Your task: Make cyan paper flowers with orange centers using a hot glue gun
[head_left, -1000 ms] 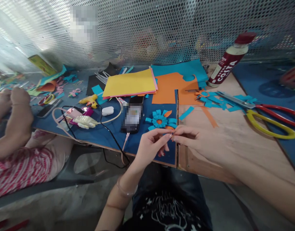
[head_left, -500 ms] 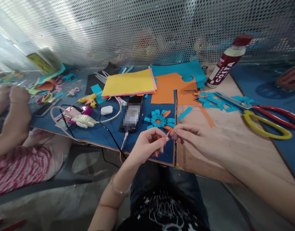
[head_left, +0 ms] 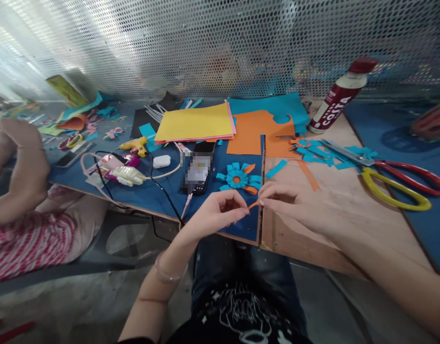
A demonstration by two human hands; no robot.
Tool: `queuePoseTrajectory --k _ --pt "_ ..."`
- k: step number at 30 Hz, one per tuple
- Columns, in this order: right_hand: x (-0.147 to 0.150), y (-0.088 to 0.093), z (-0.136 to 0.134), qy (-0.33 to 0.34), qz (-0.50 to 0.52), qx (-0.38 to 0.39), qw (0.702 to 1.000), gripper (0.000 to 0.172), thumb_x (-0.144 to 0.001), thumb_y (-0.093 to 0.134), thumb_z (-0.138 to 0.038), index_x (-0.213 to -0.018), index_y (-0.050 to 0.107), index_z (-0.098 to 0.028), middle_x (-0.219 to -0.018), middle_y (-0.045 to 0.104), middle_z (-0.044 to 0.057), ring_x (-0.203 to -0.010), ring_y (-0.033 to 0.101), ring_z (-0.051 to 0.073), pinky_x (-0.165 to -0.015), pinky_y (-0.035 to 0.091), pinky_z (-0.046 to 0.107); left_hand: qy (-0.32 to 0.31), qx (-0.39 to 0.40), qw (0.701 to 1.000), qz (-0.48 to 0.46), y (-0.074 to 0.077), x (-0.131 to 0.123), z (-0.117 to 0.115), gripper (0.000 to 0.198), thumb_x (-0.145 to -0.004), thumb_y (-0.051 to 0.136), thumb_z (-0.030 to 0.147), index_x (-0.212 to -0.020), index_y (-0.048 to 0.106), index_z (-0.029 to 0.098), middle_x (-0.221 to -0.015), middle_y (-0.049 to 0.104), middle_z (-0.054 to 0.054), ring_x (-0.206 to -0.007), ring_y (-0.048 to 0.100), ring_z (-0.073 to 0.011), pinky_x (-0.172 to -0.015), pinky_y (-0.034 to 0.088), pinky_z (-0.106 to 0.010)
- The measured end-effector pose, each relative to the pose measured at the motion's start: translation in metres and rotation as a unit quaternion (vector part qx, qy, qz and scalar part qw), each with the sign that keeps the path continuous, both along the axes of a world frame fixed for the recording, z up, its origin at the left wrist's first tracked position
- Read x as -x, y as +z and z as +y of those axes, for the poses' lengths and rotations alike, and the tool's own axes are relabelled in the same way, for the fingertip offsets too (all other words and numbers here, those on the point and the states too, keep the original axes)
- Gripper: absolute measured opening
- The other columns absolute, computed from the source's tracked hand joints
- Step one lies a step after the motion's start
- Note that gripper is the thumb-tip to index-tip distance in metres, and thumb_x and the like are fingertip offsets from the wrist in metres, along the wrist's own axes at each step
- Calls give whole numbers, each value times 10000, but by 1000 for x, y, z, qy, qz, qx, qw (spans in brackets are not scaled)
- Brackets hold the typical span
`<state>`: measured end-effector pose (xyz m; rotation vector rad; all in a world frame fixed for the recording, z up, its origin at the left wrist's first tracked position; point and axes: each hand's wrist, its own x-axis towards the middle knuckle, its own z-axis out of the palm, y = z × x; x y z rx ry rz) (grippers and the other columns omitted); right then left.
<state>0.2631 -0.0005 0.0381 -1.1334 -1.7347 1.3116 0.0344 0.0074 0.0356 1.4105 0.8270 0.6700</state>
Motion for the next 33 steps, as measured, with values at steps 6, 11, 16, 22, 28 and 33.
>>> queuePoseTrajectory --k 6,11,16,22,28,33 --pt "6 5 -7 -45 -53 -122 990 183 -912 601 -392 -860 711 -255 -915 656 39 -879 611 193 -745 488 350 28 10 999 -44 -7 -1 1 255 -841 708 412 -862 652 165 -592 524 49 -435 436 -42 -383 318 -153" --pt "9 10 -12 -91 -132 -262 952 134 -926 574 -285 -913 706 -259 -962 666 40 -901 637 188 -806 522 375 77 15 994 -81 -12 -7 4 285 -798 751 419 -883 690 155 -690 645 2 -433 485 -41 -371 376 -156" --pt "9 7 -10 -124 -183 -335 916 147 -941 557 -246 -927 703 -247 -930 658 42 -868 639 179 -749 526 347 100 11 991 -88 -15 -13 8 278 -797 755 390 -919 708 144 -734 699 -28 -474 522 -53 -381 388 -150" --pt "4 3 -12 -127 -326 -464 814 165 -938 573 -238 -956 737 -240 -1003 644 84 -917 571 228 -819 474 424 65 15 994 -81 -16 -16 8 247 -826 726 377 -901 697 144 -751 696 -36 -573 580 -85 -423 386 -155" --pt "-15 18 -5 -95 -351 -509 780 182 -946 554 -234 -1044 706 -220 -1044 670 92 -953 585 254 -838 459 445 16 -102 995 -3 19 -16 21 158 -840 706 317 -853 715 159 -928 716 -56 -871 634 -137 -764 502 -242" --pt "-29 22 8 -175 -246 -427 852 265 -942 514 -179 -1167 636 -246 -1109 671 73 -1030 609 238 -874 493 435 -77 -126 988 45 48 -35 63 156 -815 696 285 -873 734 145 -819 723 -51 -731 645 -129 -668 503 -238"
